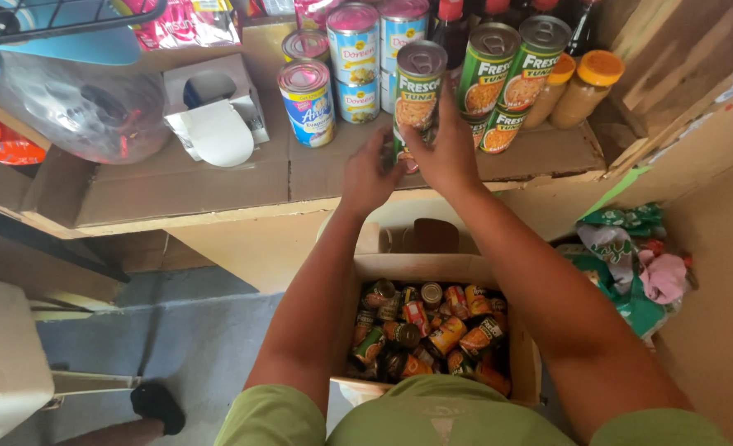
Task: Stocking and organizing various grocery items including cans, noodle packets, and sauce bottles on retail shelves.
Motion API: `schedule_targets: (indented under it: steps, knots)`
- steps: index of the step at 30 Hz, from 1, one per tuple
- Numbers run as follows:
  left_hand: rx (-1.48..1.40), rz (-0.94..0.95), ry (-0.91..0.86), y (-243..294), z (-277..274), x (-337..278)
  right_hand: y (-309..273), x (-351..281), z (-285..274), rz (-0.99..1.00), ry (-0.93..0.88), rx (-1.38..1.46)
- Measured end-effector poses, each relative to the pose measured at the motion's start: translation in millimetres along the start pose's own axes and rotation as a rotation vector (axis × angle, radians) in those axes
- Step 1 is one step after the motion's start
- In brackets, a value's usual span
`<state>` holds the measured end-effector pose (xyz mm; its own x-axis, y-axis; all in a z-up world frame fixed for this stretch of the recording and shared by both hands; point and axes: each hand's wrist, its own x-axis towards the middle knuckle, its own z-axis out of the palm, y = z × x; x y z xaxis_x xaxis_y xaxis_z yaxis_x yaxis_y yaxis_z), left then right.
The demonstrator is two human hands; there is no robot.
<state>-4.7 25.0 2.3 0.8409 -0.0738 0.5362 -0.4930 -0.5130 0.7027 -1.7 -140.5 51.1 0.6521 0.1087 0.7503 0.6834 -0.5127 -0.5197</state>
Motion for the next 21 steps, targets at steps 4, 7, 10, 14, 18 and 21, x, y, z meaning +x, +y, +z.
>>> schedule_targets:
  steps: [4,7,10,14,18,21]
  knots:
    - [0.013,-0.017,0.008,-0.8,6.6,3.0,-6.4,-30.8,-5.3,0.228,-0.086,0.179]
    - [0.047,-0.072,0.007,-4.5,18.7,14.2,13.2,-60.2,-2.0,0.253,-0.09,0.18]
    - [0.1,-0.16,0.0,-3.7,31.5,15.5,26.5,-87.1,1.6,0.281,-0.082,0.168]
    - [0.156,-0.142,0.067,-22.7,64.4,26.9,25.1,-96.7,-5.6,0.302,-0.055,0.16]
    - [0.212,-0.164,0.091,-17.4,66.8,7.3,21.4,-119.6,-15.9,0.225,-0.041,0.167]
    - [0.189,-0.078,0.177,-9.9,56.6,-28.6,18.7,-143.2,-24.7,0.195,-0.048,0.205]
